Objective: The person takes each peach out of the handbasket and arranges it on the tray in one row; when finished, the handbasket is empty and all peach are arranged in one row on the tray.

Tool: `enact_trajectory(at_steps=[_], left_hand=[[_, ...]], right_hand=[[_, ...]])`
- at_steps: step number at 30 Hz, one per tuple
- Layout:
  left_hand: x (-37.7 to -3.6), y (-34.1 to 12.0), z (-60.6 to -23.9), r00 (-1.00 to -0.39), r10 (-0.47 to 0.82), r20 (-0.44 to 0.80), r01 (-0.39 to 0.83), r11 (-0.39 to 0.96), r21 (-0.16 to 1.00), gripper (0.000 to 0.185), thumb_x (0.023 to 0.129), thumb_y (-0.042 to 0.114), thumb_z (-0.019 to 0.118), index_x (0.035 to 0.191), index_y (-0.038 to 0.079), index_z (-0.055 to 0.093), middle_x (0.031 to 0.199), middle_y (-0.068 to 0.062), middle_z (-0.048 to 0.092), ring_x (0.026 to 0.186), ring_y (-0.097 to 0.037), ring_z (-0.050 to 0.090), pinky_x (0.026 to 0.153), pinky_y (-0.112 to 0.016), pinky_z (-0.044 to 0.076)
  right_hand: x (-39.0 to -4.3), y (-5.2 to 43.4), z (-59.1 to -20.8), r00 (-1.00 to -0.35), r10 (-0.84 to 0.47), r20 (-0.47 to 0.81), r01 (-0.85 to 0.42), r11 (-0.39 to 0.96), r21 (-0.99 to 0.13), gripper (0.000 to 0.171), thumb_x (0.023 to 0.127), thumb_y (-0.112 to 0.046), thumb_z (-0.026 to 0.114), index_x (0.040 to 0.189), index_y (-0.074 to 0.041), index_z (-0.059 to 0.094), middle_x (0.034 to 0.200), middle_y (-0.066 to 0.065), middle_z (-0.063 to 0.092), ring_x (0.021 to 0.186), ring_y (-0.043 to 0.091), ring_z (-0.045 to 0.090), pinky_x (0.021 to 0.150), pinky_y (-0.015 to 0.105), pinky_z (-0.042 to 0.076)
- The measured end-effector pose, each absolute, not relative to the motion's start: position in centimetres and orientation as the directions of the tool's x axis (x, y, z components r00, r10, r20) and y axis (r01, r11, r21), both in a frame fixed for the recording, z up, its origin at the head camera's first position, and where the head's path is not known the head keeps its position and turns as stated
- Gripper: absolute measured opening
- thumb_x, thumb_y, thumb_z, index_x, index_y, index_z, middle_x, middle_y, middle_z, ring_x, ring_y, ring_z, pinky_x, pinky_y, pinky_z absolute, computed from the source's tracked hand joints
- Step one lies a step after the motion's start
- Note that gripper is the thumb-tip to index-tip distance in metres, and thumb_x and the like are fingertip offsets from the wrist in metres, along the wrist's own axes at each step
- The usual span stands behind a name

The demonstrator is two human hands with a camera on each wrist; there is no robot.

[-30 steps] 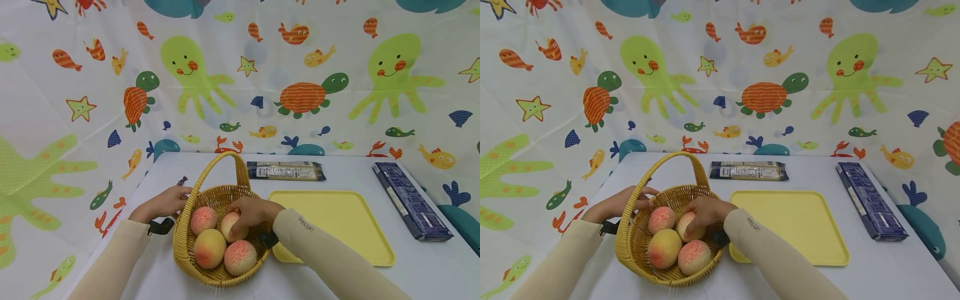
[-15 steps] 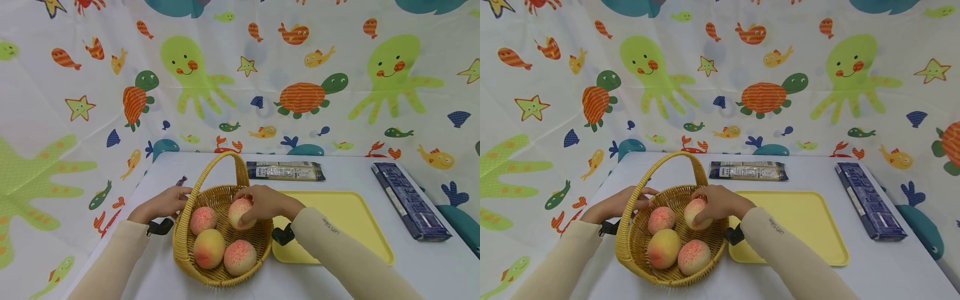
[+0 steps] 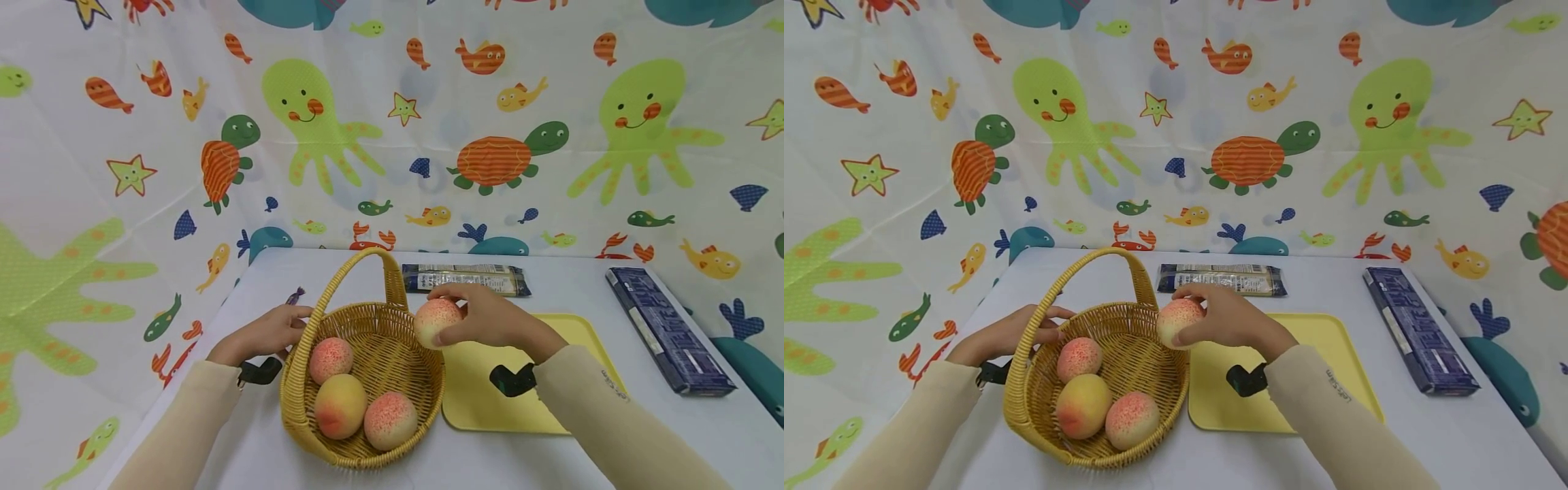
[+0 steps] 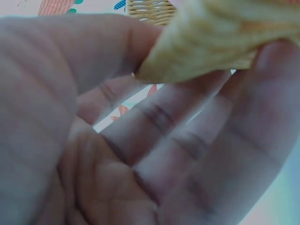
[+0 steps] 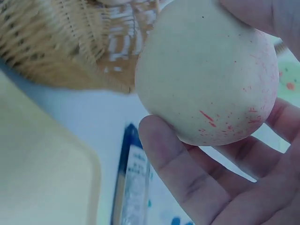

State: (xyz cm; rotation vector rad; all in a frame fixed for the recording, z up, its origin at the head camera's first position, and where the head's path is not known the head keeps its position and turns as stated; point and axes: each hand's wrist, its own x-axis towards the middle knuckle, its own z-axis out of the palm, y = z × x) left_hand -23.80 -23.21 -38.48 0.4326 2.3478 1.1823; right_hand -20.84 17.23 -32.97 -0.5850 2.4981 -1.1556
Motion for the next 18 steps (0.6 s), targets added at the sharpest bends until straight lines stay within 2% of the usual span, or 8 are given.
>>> enact_trajectory(at_steps=[5,9,18], left_hand=[[-23.9,-23.2,-38.4,-0.841,0.469,-0.27,0.071,0.59,0.804,0.035,0.101,0.016,0.063,0.135,0.005,0.064,0.115,-0.017,0.076,0.089,-0.025,0.075,0.066,-0.044,0.064],[-23.9,-23.4,-38.4,-0.843,0.467,-0.267,0.081,0.602,0.794,0.034,0.102,0.014,0.062,0.134,0.006,0.064,0.113,-0.017,0.076,0.087,-0.026,0.074,0.065,-0.044,0.064],[-24.0,-23.3,-38.7,-0.841,0.478,-0.253,0.091,0.586,0.805,0.028,0.102,0.014,0.062,0.129,0.005,0.065,0.108,-0.015,0.077,0.083,-0.025,0.074,0.064,-0.044,0.064]], right_hand=[[-21.0,19.2,-33.9,-0.889,-0.447,-0.102,-0.2,0.577,-0.792,0.07,0.081,-0.031,0.089,0.142,-0.014,0.06,0.129,0.012,0.062,0.092,0.025,0.066,0.074,0.036,0.058],[-21.2,20.1,-35.4,-0.901,-0.425,-0.086,-0.194,0.572,-0.797,0.068,0.08,-0.029,0.09,0.139,-0.01,0.061,0.123,0.012,0.064,0.09,0.026,0.065,0.074,0.036,0.058],[-21.6,20.3,-39.1,-0.92,-0.378,-0.103,-0.154,0.591,-0.792,0.066,0.077,-0.024,0.091,0.135,-0.01,0.062,0.119,0.01,0.065,0.089,0.022,0.064,0.073,0.034,0.057]])
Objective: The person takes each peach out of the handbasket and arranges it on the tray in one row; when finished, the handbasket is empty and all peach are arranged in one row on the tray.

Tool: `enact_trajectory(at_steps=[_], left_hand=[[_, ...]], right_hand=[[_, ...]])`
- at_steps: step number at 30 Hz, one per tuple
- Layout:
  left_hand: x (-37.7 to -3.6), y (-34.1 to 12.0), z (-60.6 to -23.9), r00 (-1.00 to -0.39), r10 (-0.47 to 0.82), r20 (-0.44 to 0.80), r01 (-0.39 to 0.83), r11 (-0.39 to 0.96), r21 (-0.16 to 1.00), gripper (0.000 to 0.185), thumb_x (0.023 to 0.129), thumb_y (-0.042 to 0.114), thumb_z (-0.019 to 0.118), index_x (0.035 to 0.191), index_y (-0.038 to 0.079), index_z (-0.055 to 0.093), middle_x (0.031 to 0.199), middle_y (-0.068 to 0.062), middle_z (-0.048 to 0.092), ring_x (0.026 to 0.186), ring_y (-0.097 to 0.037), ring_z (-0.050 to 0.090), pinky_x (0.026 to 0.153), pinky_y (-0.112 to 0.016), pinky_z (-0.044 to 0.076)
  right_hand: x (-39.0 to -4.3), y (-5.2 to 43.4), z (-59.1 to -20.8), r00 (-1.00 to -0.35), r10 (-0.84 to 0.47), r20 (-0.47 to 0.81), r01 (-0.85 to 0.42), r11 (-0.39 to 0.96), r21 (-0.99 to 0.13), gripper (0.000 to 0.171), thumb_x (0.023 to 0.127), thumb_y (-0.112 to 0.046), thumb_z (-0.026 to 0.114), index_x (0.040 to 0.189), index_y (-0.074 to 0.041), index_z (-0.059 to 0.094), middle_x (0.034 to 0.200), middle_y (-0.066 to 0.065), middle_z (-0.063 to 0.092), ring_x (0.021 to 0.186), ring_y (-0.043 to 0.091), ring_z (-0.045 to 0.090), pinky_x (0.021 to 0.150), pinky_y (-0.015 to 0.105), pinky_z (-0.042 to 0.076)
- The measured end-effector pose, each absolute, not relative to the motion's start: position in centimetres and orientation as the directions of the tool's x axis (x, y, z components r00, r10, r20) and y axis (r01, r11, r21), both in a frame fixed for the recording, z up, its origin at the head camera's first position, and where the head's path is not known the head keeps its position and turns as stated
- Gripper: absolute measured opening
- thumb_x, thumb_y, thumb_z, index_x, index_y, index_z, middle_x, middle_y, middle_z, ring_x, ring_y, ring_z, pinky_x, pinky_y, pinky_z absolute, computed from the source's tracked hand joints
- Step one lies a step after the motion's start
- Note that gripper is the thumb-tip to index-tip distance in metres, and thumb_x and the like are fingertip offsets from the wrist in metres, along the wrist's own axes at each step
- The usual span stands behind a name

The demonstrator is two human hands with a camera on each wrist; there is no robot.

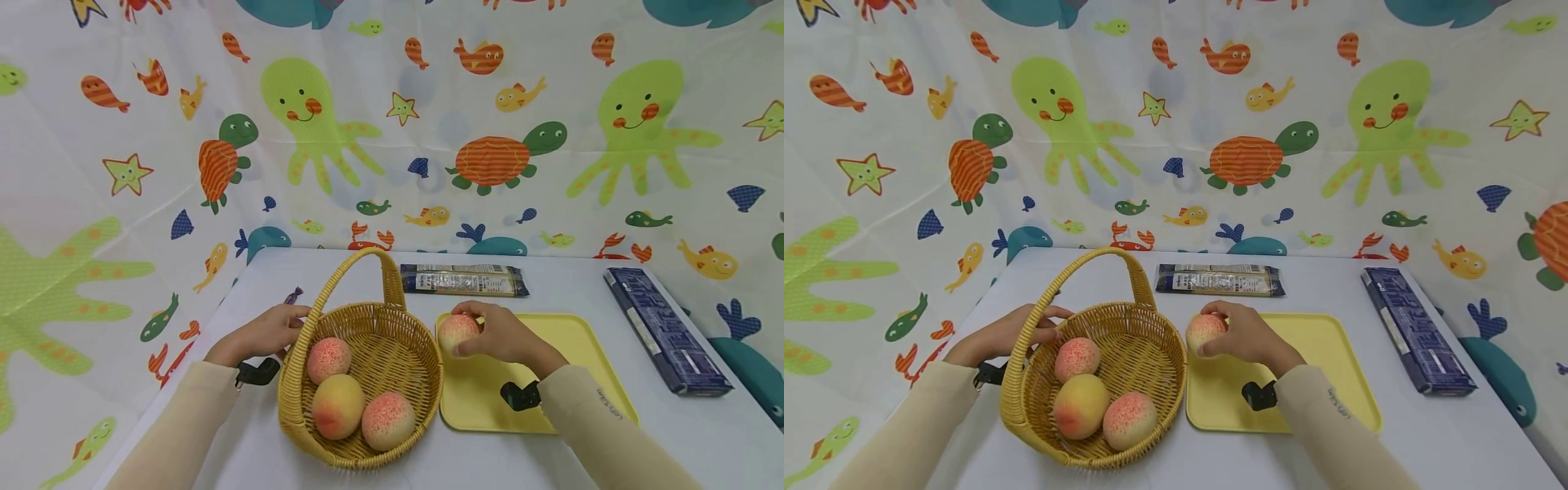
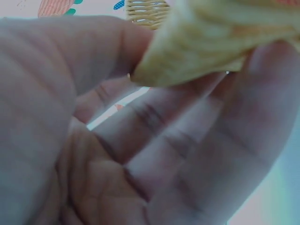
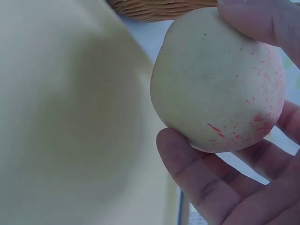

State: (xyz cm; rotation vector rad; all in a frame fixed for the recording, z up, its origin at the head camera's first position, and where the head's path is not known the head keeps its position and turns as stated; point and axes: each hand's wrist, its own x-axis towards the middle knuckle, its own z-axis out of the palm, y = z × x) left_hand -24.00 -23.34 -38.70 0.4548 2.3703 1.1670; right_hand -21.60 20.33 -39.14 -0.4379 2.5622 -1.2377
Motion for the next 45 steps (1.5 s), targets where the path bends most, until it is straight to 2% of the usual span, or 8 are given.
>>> enact_trajectory(at_steps=[4,11,18,25,31,35,45], left_hand=[[-24.1,-23.3,-38.8,-0.844,0.472,-0.257,0.082,0.586,0.806,0.028,0.102,0.013,0.063,0.129,0.005,0.066,0.108,-0.015,0.077,0.083,-0.025,0.074,0.063,-0.043,0.064],[-24.1,-23.5,-38.7,-0.854,0.458,-0.247,0.091,0.599,0.796,0.039,0.101,0.011,0.063,0.139,0.002,0.061,0.113,-0.019,0.075,0.088,-0.025,0.073,0.062,-0.043,0.064],[-24.1,-23.5,-38.8,-0.852,0.458,-0.254,0.074,0.585,0.807,0.044,0.102,0.012,0.064,0.144,0.001,0.058,0.112,-0.019,0.075,0.086,-0.026,0.073,0.062,-0.044,0.064],[-23.9,-23.4,-38.7,-0.856,0.446,-0.261,0.057,0.583,0.811,0.045,0.101,0.012,0.066,0.144,0.001,0.058,0.115,-0.021,0.074,0.087,-0.027,0.074,0.063,-0.044,0.064],[-24.0,-23.5,-38.8,-0.858,0.443,-0.259,0.055,0.582,0.811,0.047,0.101,0.012,0.066,0.145,0.0,0.057,0.116,-0.021,0.074,0.089,-0.027,0.074,0.063,-0.045,0.064],[-24.0,-23.6,-38.9,-0.856,0.446,-0.262,0.047,0.571,0.819,0.048,0.101,0.012,0.066,0.146,0.0,0.056,0.115,-0.021,0.074,0.088,-0.027,0.074,0.063,-0.045,0.064],[-24.0,-23.5,-38.8,-0.855,0.447,-0.263,0.044,0.568,0.822,0.048,0.101,0.012,0.066,0.146,-0.001,0.055,0.114,-0.021,0.074,0.089,-0.028,0.074,0.064,-0.046,0.064]], right_hand=[[-21.6,20.3,-40.2,-0.924,-0.369,-0.1,-0.147,0.583,-0.799,0.068,0.077,-0.021,0.092,0.136,-0.009,0.062,0.118,0.01,0.065,0.09,0.023,0.063,0.074,0.034,0.056],[-21.8,20.1,-41.3,-0.928,-0.366,-0.074,-0.163,0.574,-0.802,0.065,0.075,-0.016,0.092,0.134,-0.009,0.063,0.121,0.01,0.065,0.093,0.023,0.063,0.075,0.034,0.057],[-21.5,19.8,-42.0,-0.931,-0.357,-0.069,-0.156,0.563,-0.811,0.067,0.072,-0.009,0.092,0.132,-0.01,0.064,0.12,0.011,0.066,0.091,0.023,0.064,0.075,0.034,0.058],[-21.3,19.7,-42.2,-0.935,-0.35,-0.06,-0.161,0.568,-0.807,0.064,0.072,-0.004,0.091,0.13,-0.012,0.065,0.13,0.012,0.064,0.097,0.024,0.063,0.078,0.034,0.058],[-21.1,20.1,-42.3,-0.923,-0.376,-0.079,-0.135,0.51,-0.849,0.06,0.079,-0.011,0.088,0.134,-0.007,0.064,0.132,0.013,0.063,0.105,0.028,0.062,0.08,0.035,0.058],[-21.0,20.3,-42.2,-0.91,-0.403,-0.093,-0.115,0.463,-0.879,0.06,0.084,-0.016,0.085,0.137,-0.005,0.062,0.134,0.014,0.062,0.105,0.028,0.063,0.081,0.035,0.057],[-21.1,20.7,-42.3,-0.89,-0.433,-0.142,-0.097,0.484,-0.87,0.065,0.085,-0.023,0.086,0.141,-0.006,0.06,0.134,0.016,0.061,0.096,0.025,0.065,0.079,0.035,0.057]])
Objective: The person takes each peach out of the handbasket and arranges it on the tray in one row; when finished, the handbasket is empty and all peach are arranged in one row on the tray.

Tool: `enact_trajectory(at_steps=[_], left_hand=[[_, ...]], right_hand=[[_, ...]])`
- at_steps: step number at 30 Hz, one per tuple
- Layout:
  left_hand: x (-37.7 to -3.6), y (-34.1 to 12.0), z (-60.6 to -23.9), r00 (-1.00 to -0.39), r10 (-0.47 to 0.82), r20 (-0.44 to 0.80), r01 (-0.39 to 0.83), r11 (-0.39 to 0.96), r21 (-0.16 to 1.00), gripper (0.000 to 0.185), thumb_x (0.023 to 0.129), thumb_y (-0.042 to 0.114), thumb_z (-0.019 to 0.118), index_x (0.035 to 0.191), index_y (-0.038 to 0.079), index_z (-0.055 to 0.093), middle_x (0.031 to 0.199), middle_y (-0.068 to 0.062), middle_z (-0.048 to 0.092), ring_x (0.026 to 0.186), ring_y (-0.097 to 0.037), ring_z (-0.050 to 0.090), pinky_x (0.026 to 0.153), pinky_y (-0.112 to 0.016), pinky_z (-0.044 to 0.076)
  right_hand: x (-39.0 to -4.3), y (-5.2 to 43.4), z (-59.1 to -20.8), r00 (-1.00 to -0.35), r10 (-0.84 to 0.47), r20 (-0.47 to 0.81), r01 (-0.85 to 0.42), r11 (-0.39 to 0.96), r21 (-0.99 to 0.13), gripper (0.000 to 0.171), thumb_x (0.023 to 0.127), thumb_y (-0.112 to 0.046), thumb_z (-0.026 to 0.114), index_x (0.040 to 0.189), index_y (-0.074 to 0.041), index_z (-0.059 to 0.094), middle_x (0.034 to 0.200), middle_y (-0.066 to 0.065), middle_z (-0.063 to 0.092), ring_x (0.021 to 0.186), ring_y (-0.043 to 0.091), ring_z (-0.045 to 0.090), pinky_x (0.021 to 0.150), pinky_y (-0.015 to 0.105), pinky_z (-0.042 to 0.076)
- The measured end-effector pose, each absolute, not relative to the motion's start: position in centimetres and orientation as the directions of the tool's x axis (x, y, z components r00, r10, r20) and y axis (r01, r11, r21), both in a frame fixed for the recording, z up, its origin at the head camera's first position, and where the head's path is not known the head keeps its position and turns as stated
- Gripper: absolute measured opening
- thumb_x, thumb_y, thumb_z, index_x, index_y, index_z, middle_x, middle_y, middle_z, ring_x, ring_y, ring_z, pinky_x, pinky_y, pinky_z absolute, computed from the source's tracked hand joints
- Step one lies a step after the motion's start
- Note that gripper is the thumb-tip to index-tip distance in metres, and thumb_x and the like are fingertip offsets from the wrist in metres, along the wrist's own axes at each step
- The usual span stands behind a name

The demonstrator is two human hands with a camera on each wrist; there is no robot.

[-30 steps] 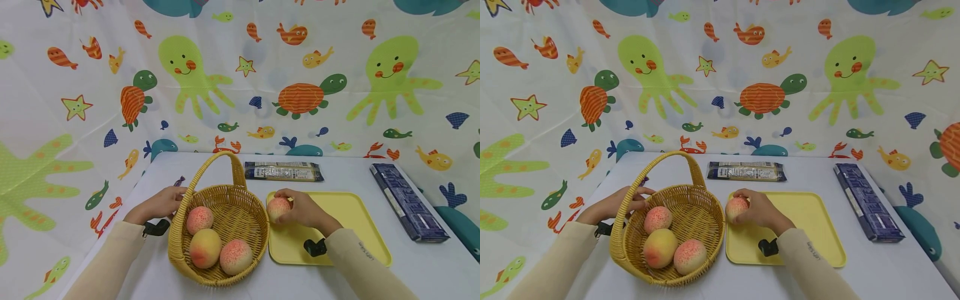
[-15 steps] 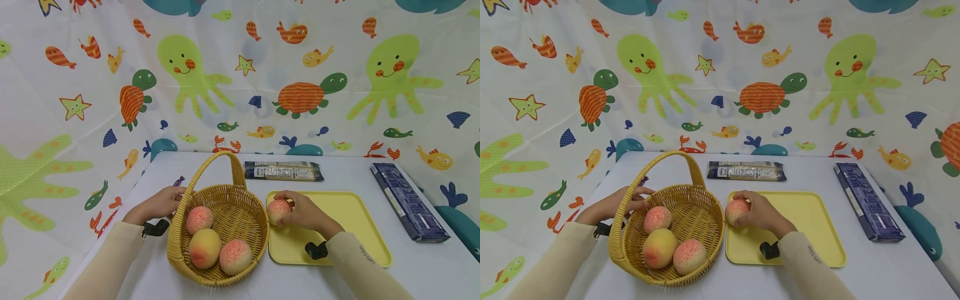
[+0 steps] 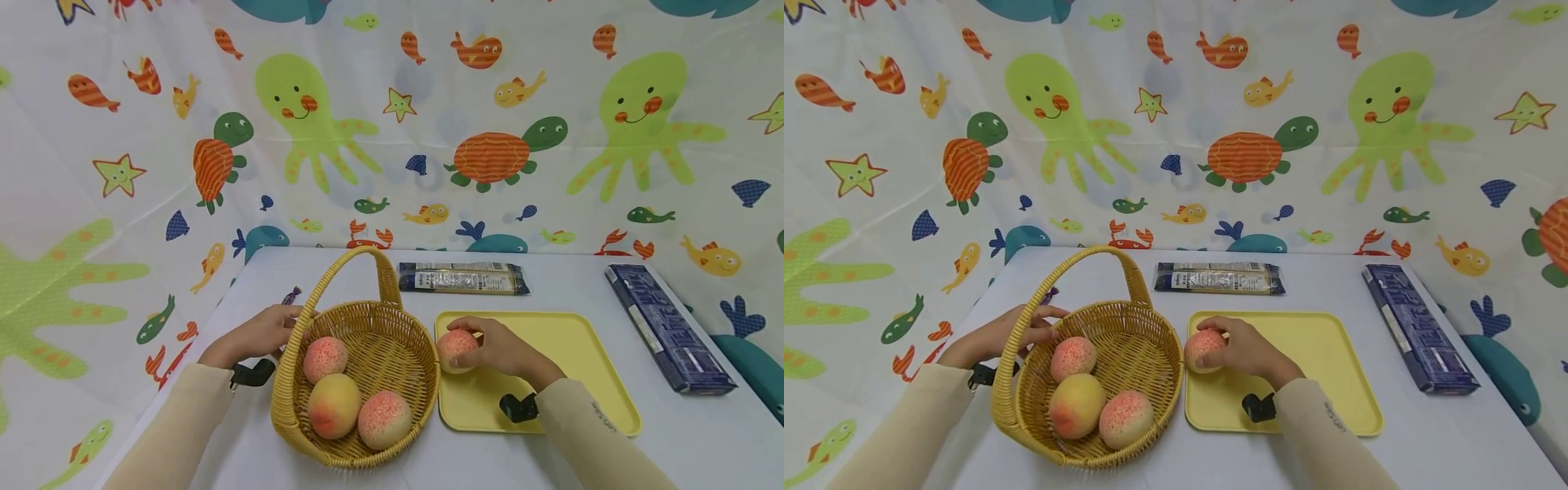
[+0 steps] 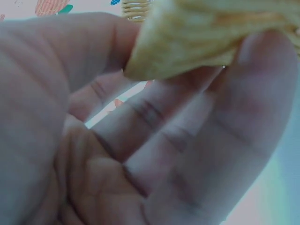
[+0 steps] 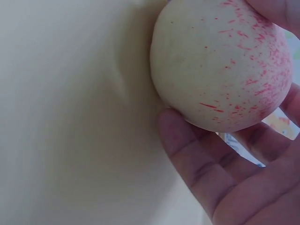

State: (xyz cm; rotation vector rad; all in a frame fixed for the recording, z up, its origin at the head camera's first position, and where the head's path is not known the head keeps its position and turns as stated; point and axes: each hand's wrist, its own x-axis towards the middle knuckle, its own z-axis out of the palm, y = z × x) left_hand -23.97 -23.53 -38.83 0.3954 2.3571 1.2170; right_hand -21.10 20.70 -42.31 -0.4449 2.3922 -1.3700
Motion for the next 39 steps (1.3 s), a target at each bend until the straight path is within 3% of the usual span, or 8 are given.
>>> enact_trajectory(at_steps=[20,33,39], left_hand=[[-24.14,-23.73,-39.18,-0.849,0.465,-0.251,0.052,0.546,0.836,0.048,0.102,0.012,0.064,0.147,-0.002,0.054,0.111,-0.022,0.075,0.087,-0.031,0.076,0.062,-0.046,0.064],[-24.13,-23.83,-39.11,-0.844,0.479,-0.241,0.068,0.541,0.838,0.045,0.103,0.013,0.063,0.144,-0.003,0.055,0.11,-0.021,0.075,0.085,-0.028,0.075,0.061,-0.045,0.064],[-23.9,-23.75,-39.04,-0.845,0.476,-0.243,0.06,0.536,0.842,0.045,0.104,0.013,0.062,0.145,-0.002,0.055,0.107,-0.018,0.076,0.086,-0.029,0.074,0.062,-0.045,0.064]], right_hand=[[-21.13,21.03,-42.34,-0.868,-0.457,-0.194,-0.046,0.462,-0.886,0.069,0.081,-0.021,0.084,0.142,-0.003,0.058,0.129,0.013,0.062,0.102,0.025,0.063,0.083,0.034,0.056],[-20.7,20.95,-42.5,-0.883,-0.434,-0.177,-0.029,0.428,-0.904,0.071,0.082,-0.022,0.085,0.144,-0.001,0.057,0.135,0.018,0.058,0.105,0.027,0.063,0.081,0.033,0.057],[-20.52,20.85,-42.92,-0.894,-0.417,-0.165,-0.023,0.41,-0.912,0.076,0.081,-0.02,0.082,0.148,-0.002,0.052,0.136,0.015,0.061,0.115,0.03,0.062,0.089,0.036,0.053]])
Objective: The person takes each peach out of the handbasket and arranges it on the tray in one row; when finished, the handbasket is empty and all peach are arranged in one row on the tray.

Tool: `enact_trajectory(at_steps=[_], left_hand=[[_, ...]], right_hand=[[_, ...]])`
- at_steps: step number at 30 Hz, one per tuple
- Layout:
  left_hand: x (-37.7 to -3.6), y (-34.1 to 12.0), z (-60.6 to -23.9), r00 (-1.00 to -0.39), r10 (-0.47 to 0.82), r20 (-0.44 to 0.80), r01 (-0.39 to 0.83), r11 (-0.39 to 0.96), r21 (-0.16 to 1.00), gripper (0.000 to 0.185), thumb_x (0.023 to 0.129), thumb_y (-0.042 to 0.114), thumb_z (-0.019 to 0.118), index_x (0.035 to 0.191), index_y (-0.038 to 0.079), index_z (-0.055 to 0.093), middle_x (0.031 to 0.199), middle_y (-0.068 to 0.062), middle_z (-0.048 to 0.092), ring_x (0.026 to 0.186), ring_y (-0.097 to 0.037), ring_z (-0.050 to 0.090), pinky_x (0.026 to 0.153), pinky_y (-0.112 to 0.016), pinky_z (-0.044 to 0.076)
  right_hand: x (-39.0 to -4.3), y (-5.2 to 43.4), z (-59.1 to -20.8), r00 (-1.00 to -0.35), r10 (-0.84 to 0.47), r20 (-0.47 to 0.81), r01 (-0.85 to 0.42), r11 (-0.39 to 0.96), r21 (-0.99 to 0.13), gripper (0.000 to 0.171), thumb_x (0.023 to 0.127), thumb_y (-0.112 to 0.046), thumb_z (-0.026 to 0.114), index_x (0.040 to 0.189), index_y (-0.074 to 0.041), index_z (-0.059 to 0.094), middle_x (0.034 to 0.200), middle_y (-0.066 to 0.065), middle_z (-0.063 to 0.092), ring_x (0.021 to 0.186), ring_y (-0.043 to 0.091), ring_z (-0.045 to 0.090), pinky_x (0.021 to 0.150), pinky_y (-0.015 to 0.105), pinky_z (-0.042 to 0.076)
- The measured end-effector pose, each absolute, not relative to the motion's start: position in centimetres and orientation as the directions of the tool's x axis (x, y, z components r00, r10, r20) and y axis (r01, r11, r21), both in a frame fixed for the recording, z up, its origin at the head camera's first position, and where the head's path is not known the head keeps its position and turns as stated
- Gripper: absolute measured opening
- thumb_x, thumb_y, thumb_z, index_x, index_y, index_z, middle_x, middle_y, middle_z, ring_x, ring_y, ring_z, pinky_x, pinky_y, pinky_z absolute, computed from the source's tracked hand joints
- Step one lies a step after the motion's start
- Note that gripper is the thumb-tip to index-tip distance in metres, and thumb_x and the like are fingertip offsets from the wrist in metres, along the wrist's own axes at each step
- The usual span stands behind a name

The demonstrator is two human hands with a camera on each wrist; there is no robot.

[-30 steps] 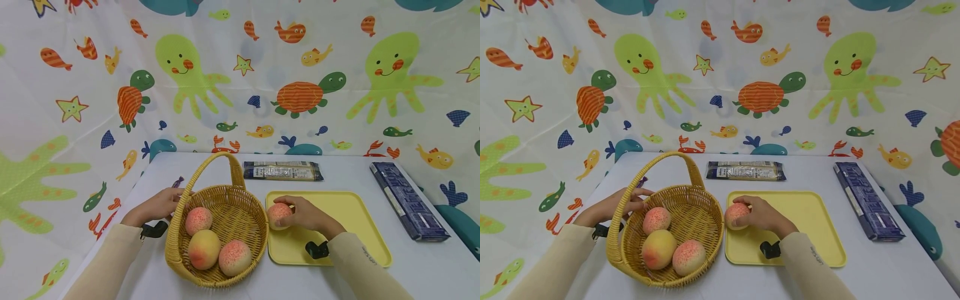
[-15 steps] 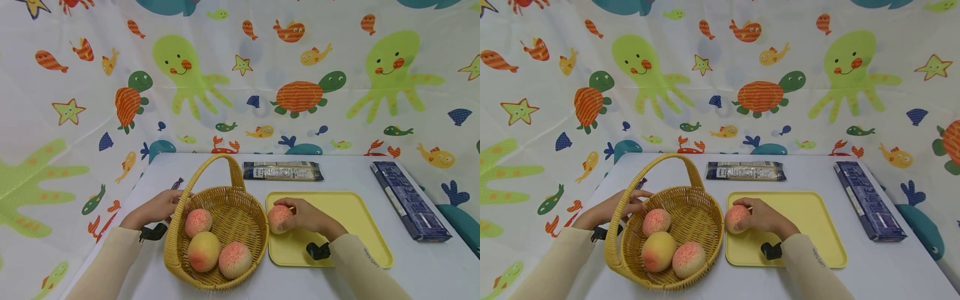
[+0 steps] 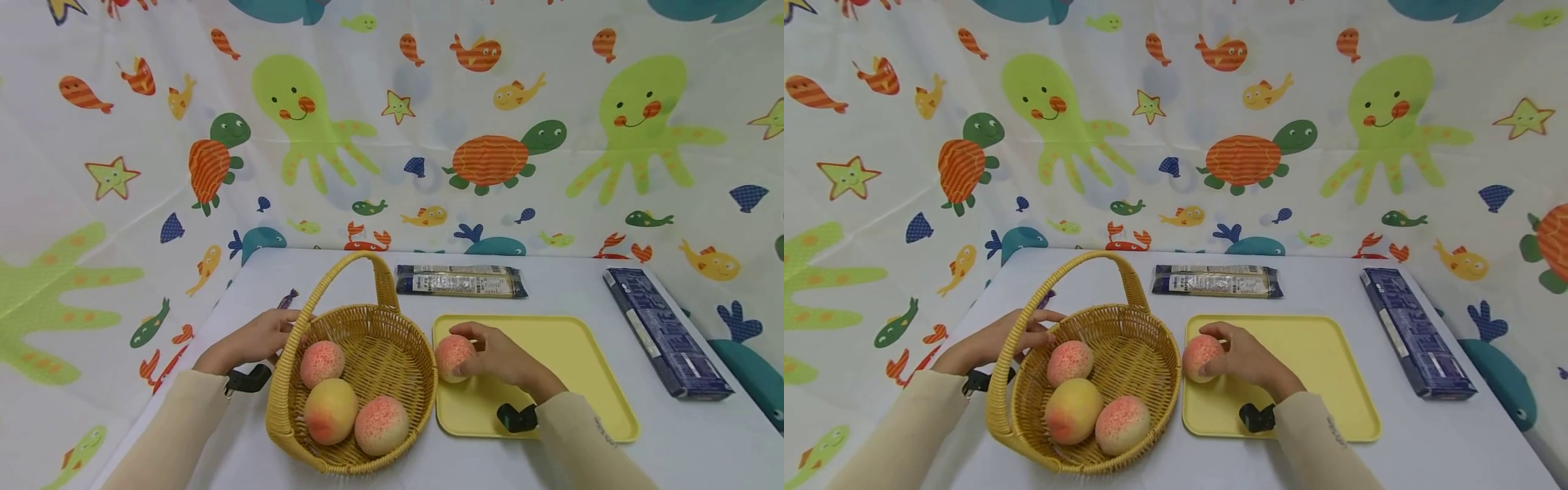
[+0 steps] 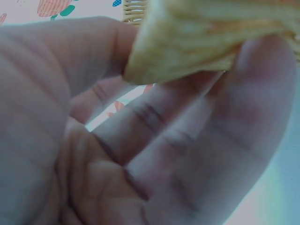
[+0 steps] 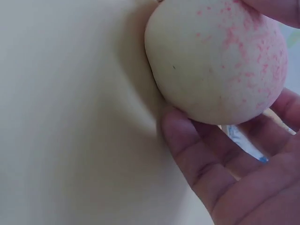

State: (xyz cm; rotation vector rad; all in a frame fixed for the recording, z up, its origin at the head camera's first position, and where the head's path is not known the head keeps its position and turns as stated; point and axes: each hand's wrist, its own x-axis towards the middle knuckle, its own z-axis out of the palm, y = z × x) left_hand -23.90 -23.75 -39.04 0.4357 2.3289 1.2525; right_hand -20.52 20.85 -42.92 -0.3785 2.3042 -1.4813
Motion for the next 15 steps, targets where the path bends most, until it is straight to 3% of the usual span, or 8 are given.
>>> enact_trajectory(at_steps=[15], left_hand=[[-24.18,-23.81,-39.13,-0.849,0.458,-0.263,0.044,0.558,0.829,0.045,0.103,0.016,0.064,0.145,0.0,0.057,0.104,-0.016,0.076,0.085,-0.028,0.075,0.063,-0.046,0.064]], right_hand=[[-20.25,20.72,-43.41,-0.905,-0.405,-0.132,-0.052,0.413,-0.909,0.072,0.084,-0.019,0.082,0.148,-0.001,0.053,0.134,0.014,0.063,0.114,0.028,0.062,0.09,0.037,0.052]])
